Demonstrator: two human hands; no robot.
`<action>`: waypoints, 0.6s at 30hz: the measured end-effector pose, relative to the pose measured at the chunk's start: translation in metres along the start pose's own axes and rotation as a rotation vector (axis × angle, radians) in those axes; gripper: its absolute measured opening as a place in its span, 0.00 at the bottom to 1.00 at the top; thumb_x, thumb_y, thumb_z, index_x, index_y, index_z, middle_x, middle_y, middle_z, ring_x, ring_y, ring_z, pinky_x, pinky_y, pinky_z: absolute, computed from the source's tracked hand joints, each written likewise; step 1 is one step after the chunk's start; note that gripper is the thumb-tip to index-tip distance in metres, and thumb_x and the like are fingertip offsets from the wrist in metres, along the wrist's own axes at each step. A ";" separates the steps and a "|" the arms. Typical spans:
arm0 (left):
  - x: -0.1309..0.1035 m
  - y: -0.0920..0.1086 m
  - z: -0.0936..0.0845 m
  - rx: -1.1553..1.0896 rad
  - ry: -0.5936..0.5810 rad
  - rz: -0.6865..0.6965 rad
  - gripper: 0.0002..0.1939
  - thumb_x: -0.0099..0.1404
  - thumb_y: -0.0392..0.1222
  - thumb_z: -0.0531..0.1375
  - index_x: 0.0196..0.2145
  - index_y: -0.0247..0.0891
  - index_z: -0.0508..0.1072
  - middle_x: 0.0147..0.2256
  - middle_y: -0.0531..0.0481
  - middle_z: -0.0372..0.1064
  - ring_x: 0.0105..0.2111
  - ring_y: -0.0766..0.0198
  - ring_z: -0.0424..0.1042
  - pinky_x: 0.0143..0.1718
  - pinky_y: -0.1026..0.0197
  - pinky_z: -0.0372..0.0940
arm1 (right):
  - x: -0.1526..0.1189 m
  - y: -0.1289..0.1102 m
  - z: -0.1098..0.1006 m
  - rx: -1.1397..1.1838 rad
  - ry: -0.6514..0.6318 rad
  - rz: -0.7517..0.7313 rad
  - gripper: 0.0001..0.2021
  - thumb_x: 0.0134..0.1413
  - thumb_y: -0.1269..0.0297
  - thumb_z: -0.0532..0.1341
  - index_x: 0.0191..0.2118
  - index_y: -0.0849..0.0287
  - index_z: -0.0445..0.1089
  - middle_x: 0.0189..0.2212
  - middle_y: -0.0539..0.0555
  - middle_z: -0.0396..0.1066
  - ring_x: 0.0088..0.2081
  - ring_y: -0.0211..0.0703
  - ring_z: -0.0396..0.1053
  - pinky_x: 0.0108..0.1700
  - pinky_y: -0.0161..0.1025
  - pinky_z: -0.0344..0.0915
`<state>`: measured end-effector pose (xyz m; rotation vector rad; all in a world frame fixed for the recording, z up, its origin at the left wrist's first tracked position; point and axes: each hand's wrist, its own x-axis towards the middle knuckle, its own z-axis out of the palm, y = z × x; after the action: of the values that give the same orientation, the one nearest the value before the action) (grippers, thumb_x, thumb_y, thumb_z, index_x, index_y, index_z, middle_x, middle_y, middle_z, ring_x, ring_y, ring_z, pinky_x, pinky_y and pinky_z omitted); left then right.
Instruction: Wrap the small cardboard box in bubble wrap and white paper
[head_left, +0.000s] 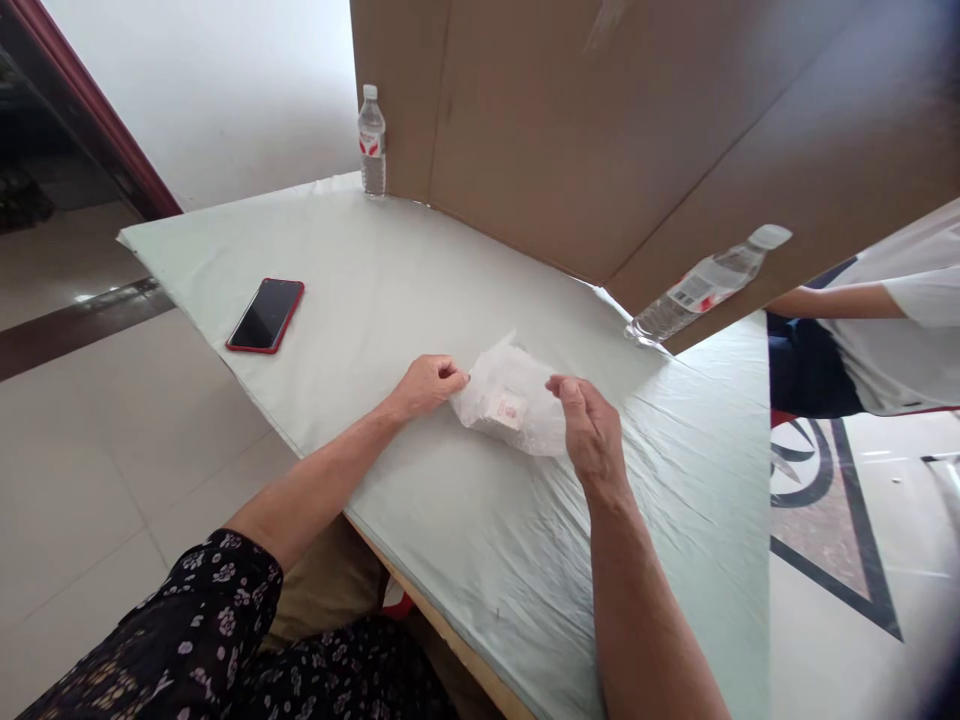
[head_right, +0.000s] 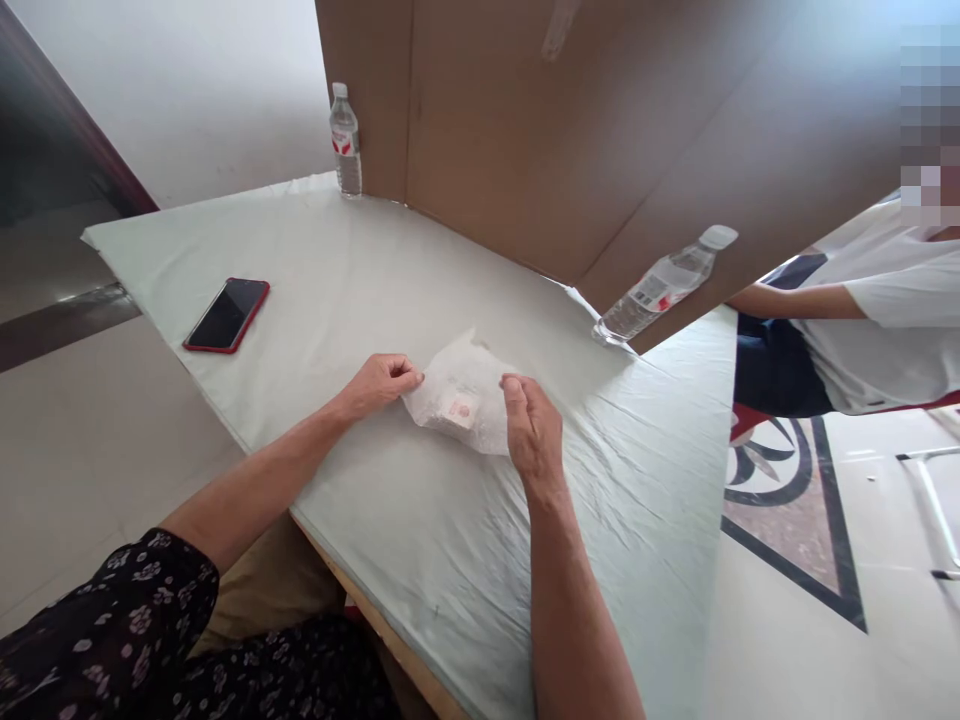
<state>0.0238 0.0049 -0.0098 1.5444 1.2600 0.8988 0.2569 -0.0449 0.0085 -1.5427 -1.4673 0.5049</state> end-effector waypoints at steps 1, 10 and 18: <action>0.000 0.000 0.000 0.120 0.040 0.004 0.11 0.59 0.42 0.58 0.21 0.37 0.63 0.22 0.55 0.61 0.24 0.69 0.58 0.27 0.64 0.54 | 0.000 -0.002 -0.002 0.012 -0.072 0.027 0.20 0.61 0.46 0.55 0.37 0.57 0.76 0.37 0.55 0.78 0.41 0.47 0.72 0.47 0.45 0.64; 0.004 -0.010 -0.009 0.670 0.109 0.057 0.07 0.53 0.31 0.59 0.21 0.38 0.66 0.28 0.47 0.67 0.36 0.56 0.65 0.39 0.56 0.61 | -0.017 -0.031 -0.014 0.110 -1.143 -0.010 0.13 0.60 0.54 0.59 0.39 0.54 0.79 0.31 0.50 0.78 0.33 0.42 0.73 0.38 0.38 0.68; -0.001 -0.004 -0.002 0.536 0.084 0.550 0.08 0.59 0.36 0.61 0.38 0.37 0.73 0.45 0.43 0.72 0.50 0.55 0.68 0.56 0.52 0.60 | -0.013 -0.009 -0.003 -0.127 -0.412 -0.134 0.15 0.56 0.51 0.61 0.41 0.56 0.76 0.37 0.55 0.77 0.37 0.46 0.73 0.38 0.42 0.68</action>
<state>0.0206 0.0044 -0.0127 2.3754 1.2116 1.0192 0.2518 -0.0588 0.0136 -1.4811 -1.9352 0.6900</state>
